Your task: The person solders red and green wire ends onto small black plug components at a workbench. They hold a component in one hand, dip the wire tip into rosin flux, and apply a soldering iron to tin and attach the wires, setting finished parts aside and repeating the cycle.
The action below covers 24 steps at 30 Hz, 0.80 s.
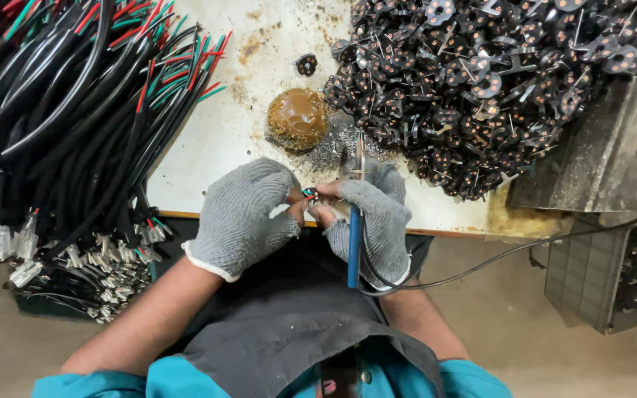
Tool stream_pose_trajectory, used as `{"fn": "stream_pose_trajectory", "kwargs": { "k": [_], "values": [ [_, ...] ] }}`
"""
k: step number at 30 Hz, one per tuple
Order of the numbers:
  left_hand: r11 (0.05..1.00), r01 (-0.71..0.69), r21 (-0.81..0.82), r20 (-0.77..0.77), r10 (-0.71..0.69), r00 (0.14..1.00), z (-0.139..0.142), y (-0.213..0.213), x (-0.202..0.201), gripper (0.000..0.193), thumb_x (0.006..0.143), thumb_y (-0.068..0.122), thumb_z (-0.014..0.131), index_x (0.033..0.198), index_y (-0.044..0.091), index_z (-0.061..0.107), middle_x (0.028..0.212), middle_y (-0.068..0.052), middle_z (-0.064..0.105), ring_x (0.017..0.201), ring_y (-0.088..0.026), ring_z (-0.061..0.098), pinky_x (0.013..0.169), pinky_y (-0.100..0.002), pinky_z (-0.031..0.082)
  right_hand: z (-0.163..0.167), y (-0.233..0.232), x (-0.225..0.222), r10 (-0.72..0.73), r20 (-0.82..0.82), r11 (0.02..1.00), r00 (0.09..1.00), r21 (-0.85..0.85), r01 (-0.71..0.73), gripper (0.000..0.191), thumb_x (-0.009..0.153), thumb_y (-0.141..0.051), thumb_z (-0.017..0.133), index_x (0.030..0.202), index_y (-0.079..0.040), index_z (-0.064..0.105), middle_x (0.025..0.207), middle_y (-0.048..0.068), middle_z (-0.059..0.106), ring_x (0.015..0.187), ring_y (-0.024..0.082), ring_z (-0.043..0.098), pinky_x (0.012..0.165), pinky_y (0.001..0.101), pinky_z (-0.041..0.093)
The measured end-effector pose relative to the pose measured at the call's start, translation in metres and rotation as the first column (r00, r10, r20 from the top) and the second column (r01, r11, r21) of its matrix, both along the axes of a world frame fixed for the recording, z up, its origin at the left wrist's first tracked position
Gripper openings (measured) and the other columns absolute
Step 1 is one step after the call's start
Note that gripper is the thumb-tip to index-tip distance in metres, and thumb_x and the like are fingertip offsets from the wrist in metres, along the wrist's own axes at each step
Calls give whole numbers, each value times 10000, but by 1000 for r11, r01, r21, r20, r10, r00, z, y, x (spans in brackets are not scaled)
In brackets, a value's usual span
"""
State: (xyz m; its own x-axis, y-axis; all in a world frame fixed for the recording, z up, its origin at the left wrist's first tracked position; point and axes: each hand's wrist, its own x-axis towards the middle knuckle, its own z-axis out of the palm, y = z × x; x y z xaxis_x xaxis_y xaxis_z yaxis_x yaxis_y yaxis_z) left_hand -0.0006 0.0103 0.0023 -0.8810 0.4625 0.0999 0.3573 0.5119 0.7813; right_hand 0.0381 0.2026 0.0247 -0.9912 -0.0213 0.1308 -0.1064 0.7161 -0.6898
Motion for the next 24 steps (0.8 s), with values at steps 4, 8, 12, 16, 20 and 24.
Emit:
{"fn": "stream_pose_trajectory", "kwargs": {
  "k": [4,8,12,16,20,24],
  "values": [
    [997,-1,-77,-22,-1,1000,-3,4,0,157,767,201,783,855,105,695,880,-103,685,829,-336,667,721,-458,534,-7,1,0,-13,13,999,1000,47,12,290,733,-256,909,964,-162,761,890,55,740,957,312,644,907,417,461],
    [996,-3,-90,-31,0,1000,-3,6,-1,116,796,192,763,841,108,697,891,-102,686,839,-332,669,737,-457,540,-13,3,3,-21,23,998,1000,59,19,291,724,-255,911,960,-172,763,885,62,739,923,314,630,890,415,462],
    [995,-9,-98,-34,6,999,-1,6,0,109,809,196,755,844,108,701,902,-101,687,844,-329,671,735,-455,542,-15,5,5,12,5,1000,1000,12,-12,281,768,-242,906,992,-173,751,923,50,761,921,285,656,939,431,460],
    [992,-19,-125,-39,14,999,0,8,2,143,809,226,772,826,108,694,905,-101,685,845,-332,671,715,-457,536,-12,3,6,-16,10,998,1000,57,15,326,702,-242,918,983,-172,768,894,76,744,924,324,631,891,419,465],
    [992,-57,-115,-97,46,994,3,11,5,120,808,195,760,828,105,683,920,-94,685,861,-325,673,733,-449,543,-4,2,8,2,2,998,1000,57,-2,289,753,-254,883,1005,-167,770,924,62,757,949,324,652,916,424,486],
    [992,-70,-104,-120,57,991,7,10,6,120,799,177,758,814,98,669,911,-100,679,851,-329,669,729,-455,545,5,13,18,102,-108,995,989,26,-100,477,782,-456,771,1111,-114,725,971,114,716,899,333,633,838,426,500]
  ]
}}
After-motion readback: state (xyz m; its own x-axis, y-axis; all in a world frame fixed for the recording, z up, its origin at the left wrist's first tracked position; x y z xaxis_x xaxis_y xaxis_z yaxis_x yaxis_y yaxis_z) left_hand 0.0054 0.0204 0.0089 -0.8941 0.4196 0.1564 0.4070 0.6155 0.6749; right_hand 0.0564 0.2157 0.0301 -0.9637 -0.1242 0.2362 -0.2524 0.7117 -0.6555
